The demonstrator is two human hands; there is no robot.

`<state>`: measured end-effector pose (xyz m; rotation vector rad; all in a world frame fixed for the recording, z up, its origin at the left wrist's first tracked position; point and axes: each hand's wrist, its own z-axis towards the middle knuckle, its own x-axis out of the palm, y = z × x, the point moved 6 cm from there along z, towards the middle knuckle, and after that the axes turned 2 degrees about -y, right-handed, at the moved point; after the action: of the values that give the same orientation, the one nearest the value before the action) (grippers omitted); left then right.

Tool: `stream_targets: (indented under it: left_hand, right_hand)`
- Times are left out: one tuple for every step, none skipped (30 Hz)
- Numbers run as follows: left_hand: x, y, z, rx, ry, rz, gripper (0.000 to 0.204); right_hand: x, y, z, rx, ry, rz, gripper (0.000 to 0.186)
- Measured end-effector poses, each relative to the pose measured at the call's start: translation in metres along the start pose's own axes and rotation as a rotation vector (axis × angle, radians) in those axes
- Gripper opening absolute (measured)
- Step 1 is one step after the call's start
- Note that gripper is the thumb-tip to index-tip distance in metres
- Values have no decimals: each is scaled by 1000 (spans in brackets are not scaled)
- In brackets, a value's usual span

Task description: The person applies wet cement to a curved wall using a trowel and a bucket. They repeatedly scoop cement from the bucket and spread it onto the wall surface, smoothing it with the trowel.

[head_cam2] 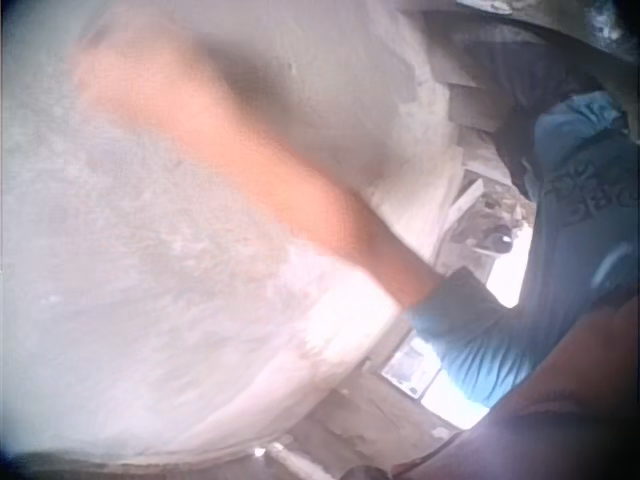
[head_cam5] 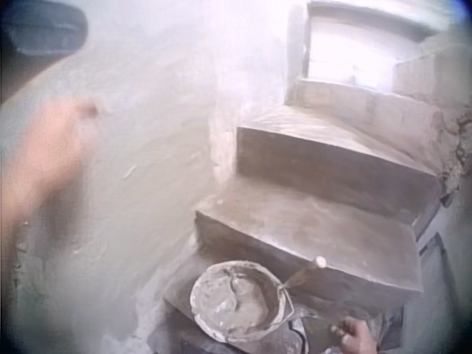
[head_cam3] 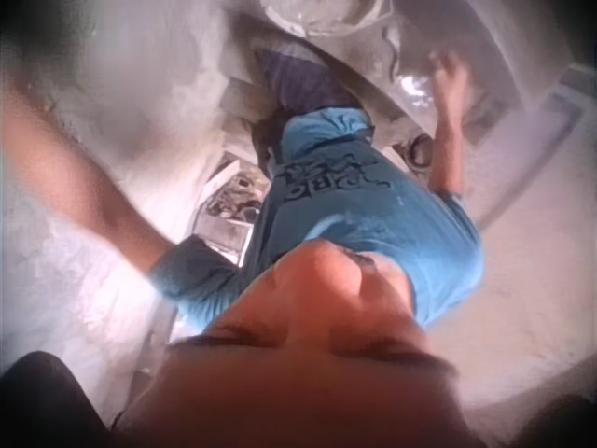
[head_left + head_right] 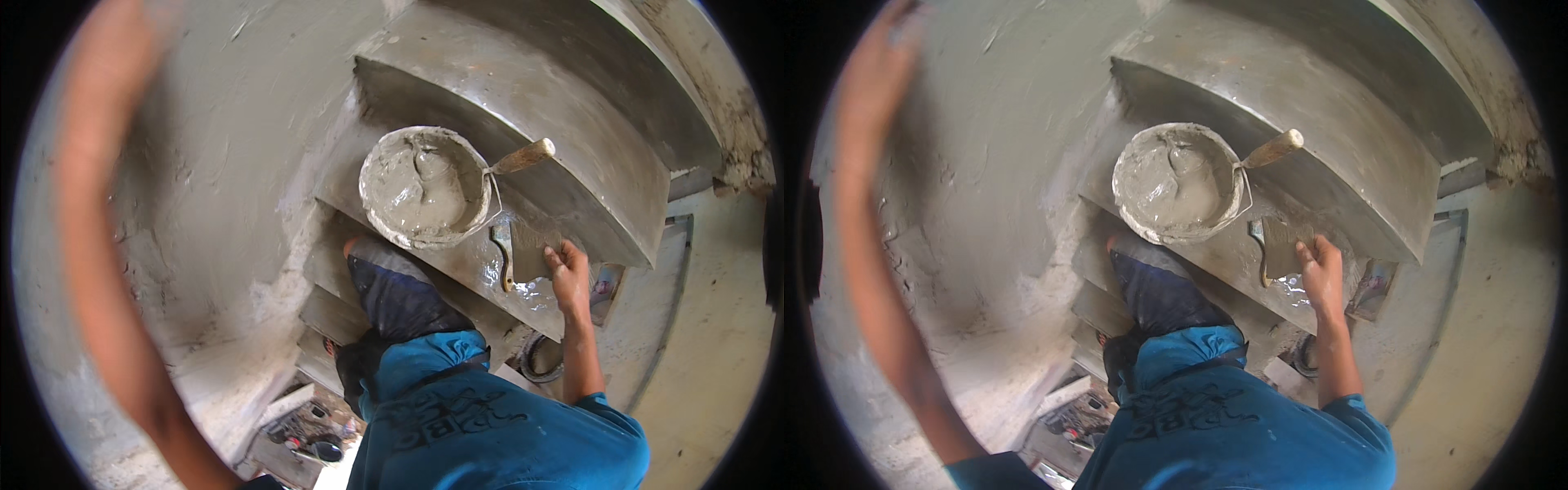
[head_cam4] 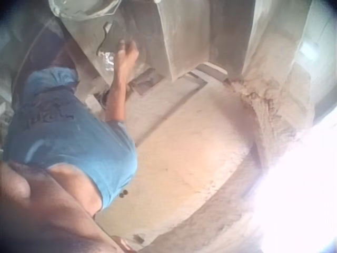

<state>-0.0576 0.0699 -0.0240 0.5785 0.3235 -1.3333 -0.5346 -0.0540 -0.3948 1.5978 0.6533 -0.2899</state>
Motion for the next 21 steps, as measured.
stream_targets:
  left_hand:
    - [40, -37, -37, -170, 79, -263, 27]
    - [80, -93, -69, -205, 198, -395, 27]
    - [122, -147, -101, -270, 535, -382, 29]
    - [153, -209, -118, -138, 680, -352, 33]
    - [176, -257, -138, -161, 846, -467, 42]
    - [191, -296, -153, -92, 919, -544, 48]
    - [205, -324, -164, -107, 964, -578, 49]
    - [212, -340, -171, -146, 907, -573, 35]
    - [220, -352, -174, -143, 859, -528, 29]
    - [229, -361, -175, -137, 832, -485, 23]
    - [236, -366, -179, -122, 870, -445, 18]
    - [242, -366, -181, -125, 867, -425, 6]
    - [246, -364, -179, -130, 827, -419, 6]
    - [250, -359, -179, -132, 834, -417, 6]
    - [253, -354, -177, -134, 834, -408, 7]
    - [258, -348, -176, -152, 897, -389, 14]
    - [262, -343, -175, -193, 957, -439, 17]
    - [264, -339, -174, -235, 1017, -487, 21]
    - [266, -335, -171, -284, 1056, -520, 24]
    - [269, -336, -171, -294, 1132, -550, 29]
    - [270, -338, -168, -262, 1158, -544, 28]
  right_hand:
    - [6, -18, -4, 111, -25, 176, 11]
    - [14, -33, -8, 195, -29, 331, 13]
    - [18, -39, -10, 183, -38, 371, 15]
    - [23, -45, -12, 208, -52, 395, 17]
    - [25, -50, -14, 237, -60, 414, 20]
    - [27, -48, -15, 197, -29, 452, 19]
    - [25, -49, -15, 211, -56, 413, 19]
    - [22, -48, -16, 197, -61, 402, 18]
    - [21, -45, -17, 181, -43, 398, 18]
    - [18, -45, -18, 192, -63, 353, 18]
    - [18, -43, -19, 201, -61, 319, 18]
    - [18, -45, -22, 268, -87, 248, 19]
    - [21, -39, -22, 212, -73, 360, 19]
    - [25, -37, -24, 211, -91, 435, 20]
    - [30, -34, -26, 219, -109, 515, 21]
    - [36, -33, -26, 255, -104, 570, 19]
    - [43, -31, -26, 298, -97, 627, 17]
    - [48, -27, -24, 294, -59, 702, 15]
    - [49, -28, -23, 343, -71, 690, 15]
    - [51, -25, -21, 343, -51, 694, 14]
    - [51, -23, -19, 343, -29, 697, 14]
